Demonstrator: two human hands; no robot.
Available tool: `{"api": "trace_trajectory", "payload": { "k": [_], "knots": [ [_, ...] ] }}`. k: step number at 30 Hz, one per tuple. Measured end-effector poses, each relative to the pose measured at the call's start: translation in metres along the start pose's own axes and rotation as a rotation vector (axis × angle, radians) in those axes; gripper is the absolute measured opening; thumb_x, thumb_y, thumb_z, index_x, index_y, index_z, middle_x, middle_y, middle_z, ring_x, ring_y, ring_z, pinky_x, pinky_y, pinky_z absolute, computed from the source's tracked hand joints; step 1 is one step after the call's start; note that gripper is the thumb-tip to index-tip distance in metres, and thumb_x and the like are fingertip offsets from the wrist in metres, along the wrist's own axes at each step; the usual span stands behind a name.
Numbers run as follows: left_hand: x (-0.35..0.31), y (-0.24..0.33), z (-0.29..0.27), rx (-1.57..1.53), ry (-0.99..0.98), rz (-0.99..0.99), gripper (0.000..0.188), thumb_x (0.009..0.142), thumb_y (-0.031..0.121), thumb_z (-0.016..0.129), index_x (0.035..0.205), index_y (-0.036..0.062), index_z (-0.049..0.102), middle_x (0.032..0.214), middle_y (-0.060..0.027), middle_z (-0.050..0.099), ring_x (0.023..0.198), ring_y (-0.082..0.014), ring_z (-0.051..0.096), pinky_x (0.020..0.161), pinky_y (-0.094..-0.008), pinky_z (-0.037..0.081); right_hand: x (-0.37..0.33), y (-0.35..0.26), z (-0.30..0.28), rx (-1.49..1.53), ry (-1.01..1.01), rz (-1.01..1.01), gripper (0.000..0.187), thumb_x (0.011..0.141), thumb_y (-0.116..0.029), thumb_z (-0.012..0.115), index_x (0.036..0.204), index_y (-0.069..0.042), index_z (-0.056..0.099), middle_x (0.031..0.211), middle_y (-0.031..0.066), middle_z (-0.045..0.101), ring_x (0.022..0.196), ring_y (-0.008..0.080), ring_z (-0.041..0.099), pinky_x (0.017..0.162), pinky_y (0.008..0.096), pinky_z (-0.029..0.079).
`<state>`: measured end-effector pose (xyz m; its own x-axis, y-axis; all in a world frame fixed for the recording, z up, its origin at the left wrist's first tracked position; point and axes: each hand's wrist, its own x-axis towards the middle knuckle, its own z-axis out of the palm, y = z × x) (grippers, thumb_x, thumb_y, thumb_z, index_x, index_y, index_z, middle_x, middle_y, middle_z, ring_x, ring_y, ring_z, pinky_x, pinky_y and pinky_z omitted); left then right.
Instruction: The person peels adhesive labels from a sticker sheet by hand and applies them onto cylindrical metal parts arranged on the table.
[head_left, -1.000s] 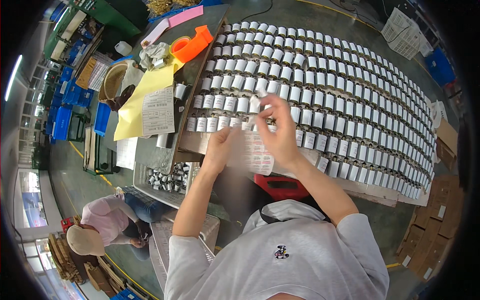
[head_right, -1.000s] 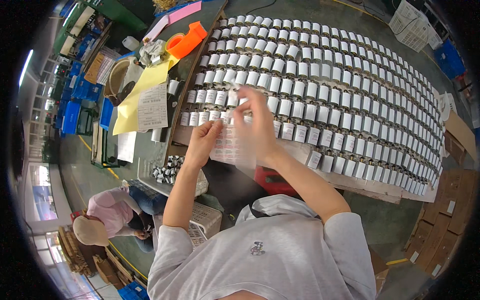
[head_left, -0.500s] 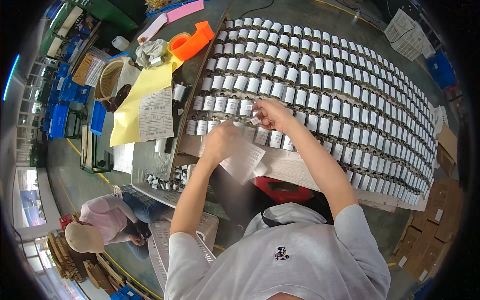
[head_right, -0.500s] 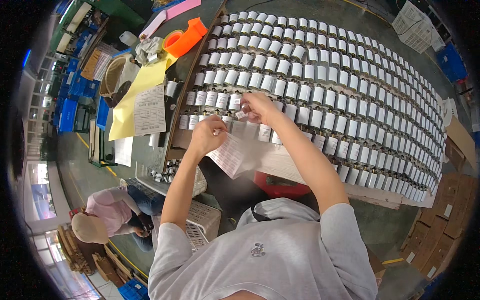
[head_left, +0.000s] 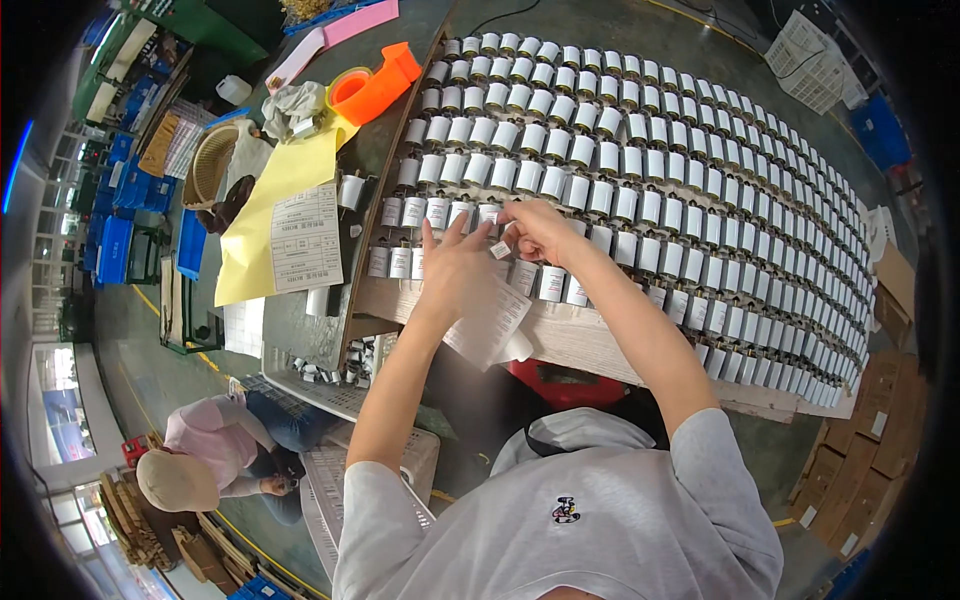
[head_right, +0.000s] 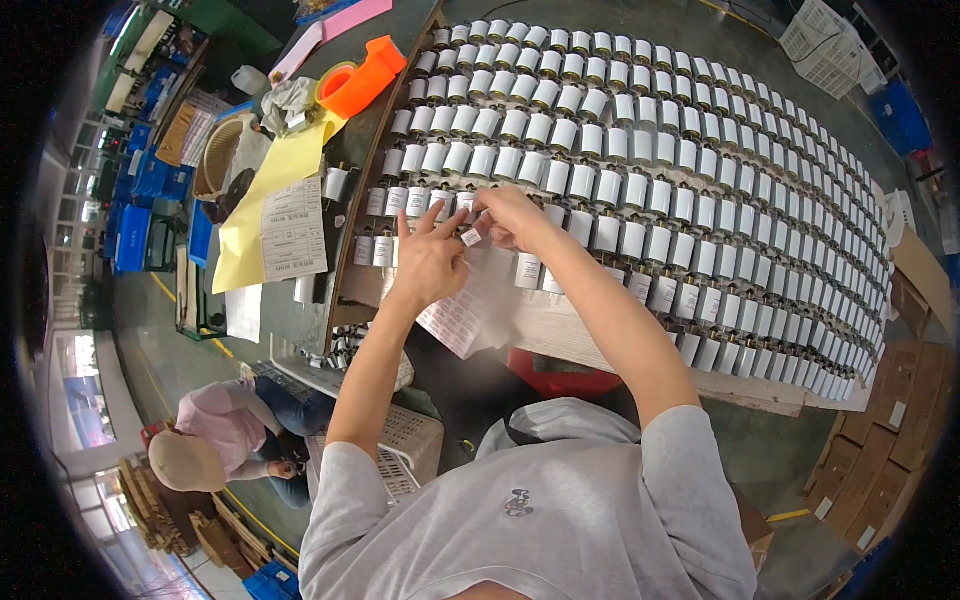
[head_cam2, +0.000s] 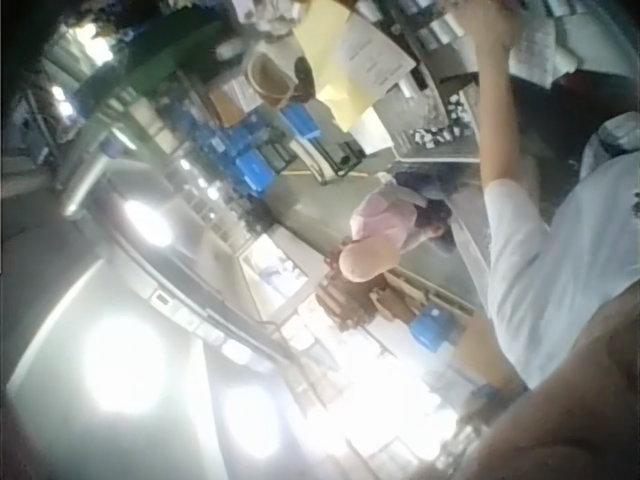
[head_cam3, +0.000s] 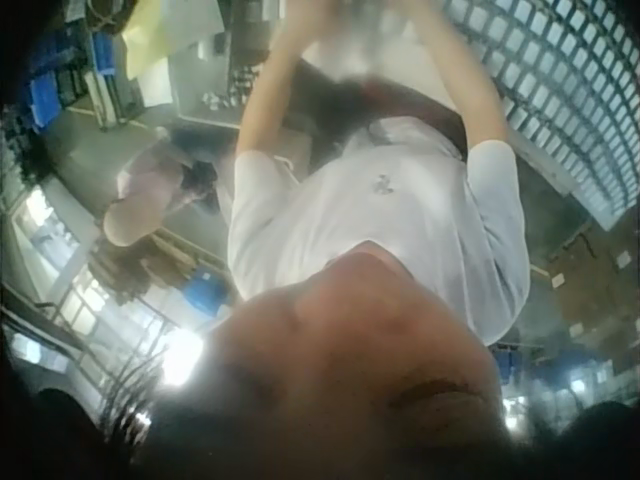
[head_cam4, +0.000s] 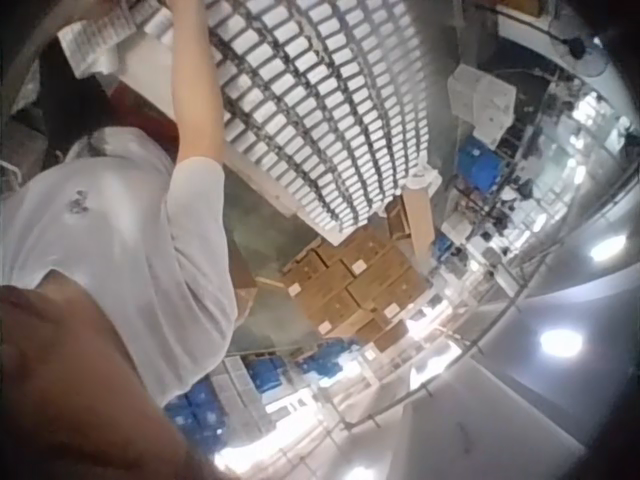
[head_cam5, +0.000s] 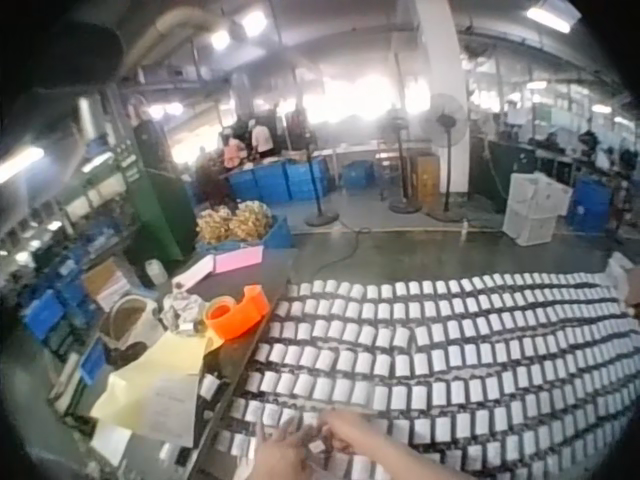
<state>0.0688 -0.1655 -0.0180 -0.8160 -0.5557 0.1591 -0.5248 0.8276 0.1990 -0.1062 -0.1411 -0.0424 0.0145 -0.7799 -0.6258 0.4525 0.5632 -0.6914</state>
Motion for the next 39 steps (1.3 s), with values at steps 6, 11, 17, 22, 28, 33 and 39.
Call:
{"api": "trace_trajectory", "payload": {
  "k": [6, 11, 17, 22, 28, 33, 39],
  "knots": [
    [0.010, 0.002, 0.000, 0.124, -0.132, -0.023, 0.013, 0.062, 0.015, 0.056, 0.064, 0.0069, 0.065, 0.124, -0.0022, 0.054, 0.124, -0.0288, 0.038, 0.099, -0.0678, 0.013, 0.002, 0.004, -0.009, -0.323, 0.413, -0.358, 0.032, 0.086, -0.026, 0.043, 0.084, 0.003, 0.059, 0.063, 0.0122, 0.062, 0.050, 0.0195, 0.055, 0.043, 0.0333, 0.041],
    [0.015, -0.005, -0.004, 0.027, -0.176, 0.019, 0.011, 0.061, 0.015, 0.056, 0.062, 0.0080, 0.065, 0.126, -0.0022, 0.052, 0.125, -0.0299, 0.038, 0.099, -0.0685, 0.011, -0.008, 0.004, -0.013, -0.118, 0.425, -0.349, 0.030, 0.087, -0.022, 0.046, 0.100, 0.004, 0.053, 0.068, 0.0092, 0.062, 0.045, 0.0108, 0.045, 0.038, 0.0265, 0.035],
    [0.008, -0.009, 0.006, 0.005, -0.064, 0.004, 0.012, 0.061, 0.014, 0.056, 0.066, 0.0071, 0.064, 0.124, -0.0052, 0.054, 0.125, -0.0314, 0.037, 0.099, -0.0696, 0.009, -0.006, 0.004, -0.011, -0.071, 0.404, -0.316, 0.032, 0.089, -0.022, 0.044, 0.108, 0.004, 0.047, 0.075, 0.0129, 0.064, 0.040, 0.0105, 0.042, 0.036, 0.0256, 0.033],
    [0.012, 0.007, -0.008, -0.070, -0.086, 0.059, 0.013, 0.060, 0.015, 0.055, 0.065, 0.0058, 0.063, 0.122, -0.0060, 0.055, 0.125, -0.0316, 0.038, 0.099, -0.0697, 0.008, -0.001, 0.006, -0.016, -0.108, 0.407, -0.318, 0.032, 0.089, -0.022, 0.044, 0.108, 0.004, 0.047, 0.074, 0.0135, 0.064, 0.039, 0.0106, 0.042, 0.035, 0.0254, 0.032],
    [0.018, 0.013, 0.004, 0.047, -0.120, 0.158, 0.011, 0.061, 0.014, 0.055, 0.062, 0.0062, 0.063, 0.122, -0.0042, 0.056, 0.126, -0.0306, 0.037, 0.098, -0.0710, 0.008, 0.001, 0.010, -0.016, -0.275, 0.433, -0.381, 0.029, 0.090, -0.022, 0.044, 0.106, 0.002, 0.048, 0.072, 0.0141, 0.063, 0.044, 0.0177, 0.050, 0.040, 0.0319, 0.039],
    [0.028, 0.023, -0.007, 0.109, -0.293, 0.154, 0.020, 0.067, 0.022, 0.058, 0.076, 0.0092, 0.070, 0.130, -0.0051, 0.049, 0.129, -0.0299, 0.031, 0.099, -0.0701, 0.009, -0.014, 0.013, -0.032, -0.683, 0.907, -0.760, 0.029, 0.089, -0.020, 0.044, 0.109, 0.000, 0.047, 0.082, 0.0192, 0.062, 0.070, 0.0379, 0.060, 0.069, 0.0458, 0.046],
    [0.018, 0.023, 0.012, 0.020, -0.112, 0.047, 0.011, 0.065, 0.017, 0.057, 0.067, 0.0083, 0.064, 0.130, -0.0079, 0.048, 0.128, -0.0323, 0.033, 0.098, -0.0713, 0.008, -0.003, 0.026, -0.040, -0.550, 0.797, -0.660, 0.029, 0.088, -0.017, 0.045, 0.109, 0.003, 0.048, 0.104, 0.0232, 0.056, 0.093, 0.0374, 0.056, 0.078, 0.0435, 0.045]
  ]
}}
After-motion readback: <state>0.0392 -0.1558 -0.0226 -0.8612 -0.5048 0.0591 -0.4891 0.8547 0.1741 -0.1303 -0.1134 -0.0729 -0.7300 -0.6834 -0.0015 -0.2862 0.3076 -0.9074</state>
